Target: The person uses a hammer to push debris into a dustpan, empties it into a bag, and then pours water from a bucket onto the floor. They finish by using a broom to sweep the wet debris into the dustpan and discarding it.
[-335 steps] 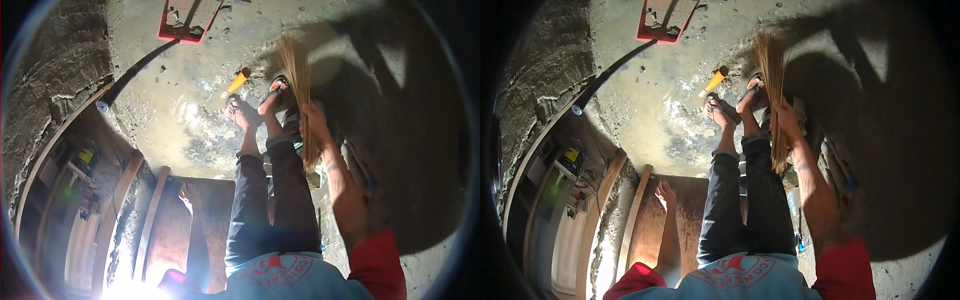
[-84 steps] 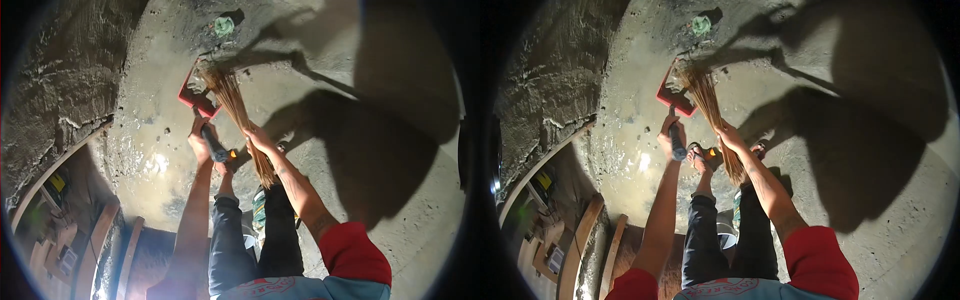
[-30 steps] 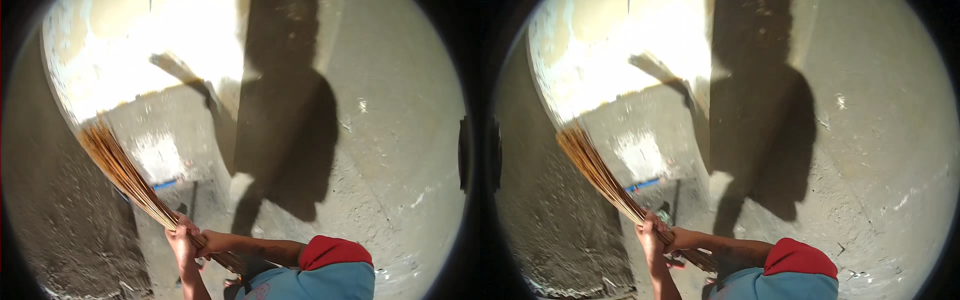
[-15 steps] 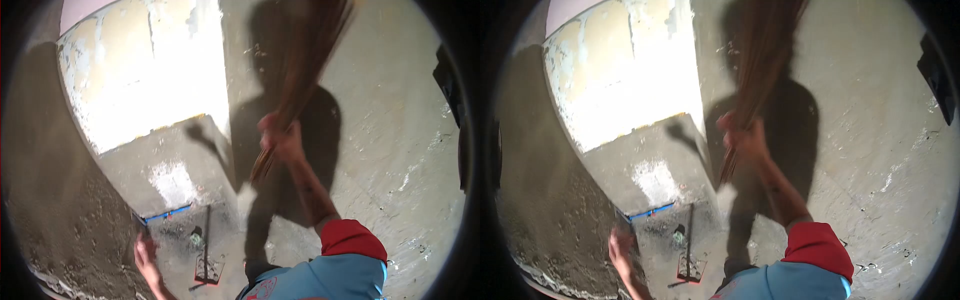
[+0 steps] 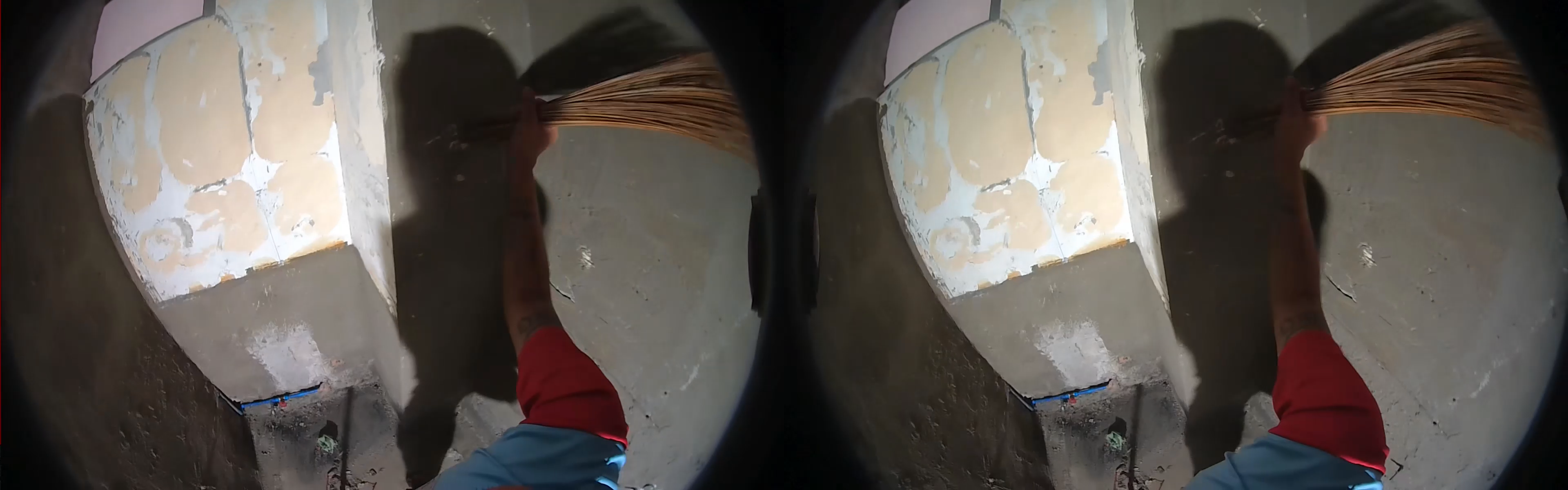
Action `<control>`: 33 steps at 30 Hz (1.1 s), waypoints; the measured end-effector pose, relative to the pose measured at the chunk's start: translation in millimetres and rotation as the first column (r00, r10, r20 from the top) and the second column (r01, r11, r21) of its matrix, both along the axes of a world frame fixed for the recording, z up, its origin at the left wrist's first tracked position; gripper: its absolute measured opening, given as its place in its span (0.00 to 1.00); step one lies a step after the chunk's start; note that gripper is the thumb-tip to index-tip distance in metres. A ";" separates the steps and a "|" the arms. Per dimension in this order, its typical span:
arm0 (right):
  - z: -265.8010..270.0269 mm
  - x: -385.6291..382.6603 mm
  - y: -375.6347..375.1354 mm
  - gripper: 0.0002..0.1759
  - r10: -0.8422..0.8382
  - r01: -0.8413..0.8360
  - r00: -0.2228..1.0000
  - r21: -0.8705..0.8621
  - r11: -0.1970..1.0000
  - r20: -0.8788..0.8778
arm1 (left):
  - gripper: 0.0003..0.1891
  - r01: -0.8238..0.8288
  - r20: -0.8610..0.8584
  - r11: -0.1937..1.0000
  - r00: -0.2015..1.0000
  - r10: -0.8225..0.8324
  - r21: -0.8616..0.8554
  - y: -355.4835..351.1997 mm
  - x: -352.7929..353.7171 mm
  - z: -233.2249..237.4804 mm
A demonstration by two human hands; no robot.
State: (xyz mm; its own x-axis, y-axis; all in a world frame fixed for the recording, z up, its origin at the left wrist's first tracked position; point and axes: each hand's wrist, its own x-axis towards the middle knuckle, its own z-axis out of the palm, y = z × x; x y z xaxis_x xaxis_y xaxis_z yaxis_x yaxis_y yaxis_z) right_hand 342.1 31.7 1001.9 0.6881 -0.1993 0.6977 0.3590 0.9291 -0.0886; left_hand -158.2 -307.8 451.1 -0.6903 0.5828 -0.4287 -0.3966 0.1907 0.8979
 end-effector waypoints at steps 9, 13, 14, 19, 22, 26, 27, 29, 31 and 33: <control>17.6 15.3 -32.3 0.09 0.262 -0.293 0.949 0.178 0.940 0.178 | 0.26 -0.016 0.099 0.998 0.995 0.021 -0.057 19.4 10.4 -23.5; -1.2 -10.6 37.8 0.09 0.124 -0.131 0.990 0.107 0.986 0.067 | 0.26 0.002 0.134 0.998 0.991 0.006 -0.056 17.7 7.5 -37.0; 1.3 -2.7 45.2 0.10 0.218 -0.225 0.974 0.133 0.965 0.065 | 0.27 0.006 0.145 0.999 0.989 0.002 -0.054 16.0 7.4 -40.0; 20.5 13.5 -31.1 0.08 0.277 -0.285 0.954 0.057 0.957 0.116 | 0.27 0.018 0.178 0.998 0.984 -0.008 -0.052 5.2 6.9 -43.7; 25.3 10.5 -59.0 0.08 0.080 -0.079 0.997 -0.105 0.991 -0.001 | 0.28 0.018 0.198 0.998 0.980 -0.006 -0.056 8.6 6.5 -49.2; 6.9 -16.7 51.0 0.06 0.102 -0.093 0.994 0.147 0.985 -0.049 | 0.28 0.036 0.222 0.997 0.975 -0.019 -0.075 22.2 3.9 -57.8; 8.0 -15.6 51.1 0.06 0.157 -0.153 0.987 0.134 0.979 -0.020 | 0.28 0.038 0.234 0.996 0.972 -0.018 -0.080 22.8 4.3 -60.5; 9.9 -9.1 38.2 0.06 0.212 -0.211 0.977 0.115 0.971 0.005 | 0.29 0.047 0.256 0.994 0.966 -0.021 -0.097 21.9 0.9 -65.4; 20.4 -3.2 12.1 0.07 0.181 -0.191 0.980 0.129 0.973 0.089 | 0.29 0.054 0.278 0.993 0.960 -0.022 -0.106 21.0 2.4 -71.7; 24.5 -7.1 -24.8 0.07 0.313 -0.339 0.934 0.157 0.927 0.172 | 0.29 0.052 0.299 0.991 0.954 -0.013 -0.123 17.9 1.3 -77.9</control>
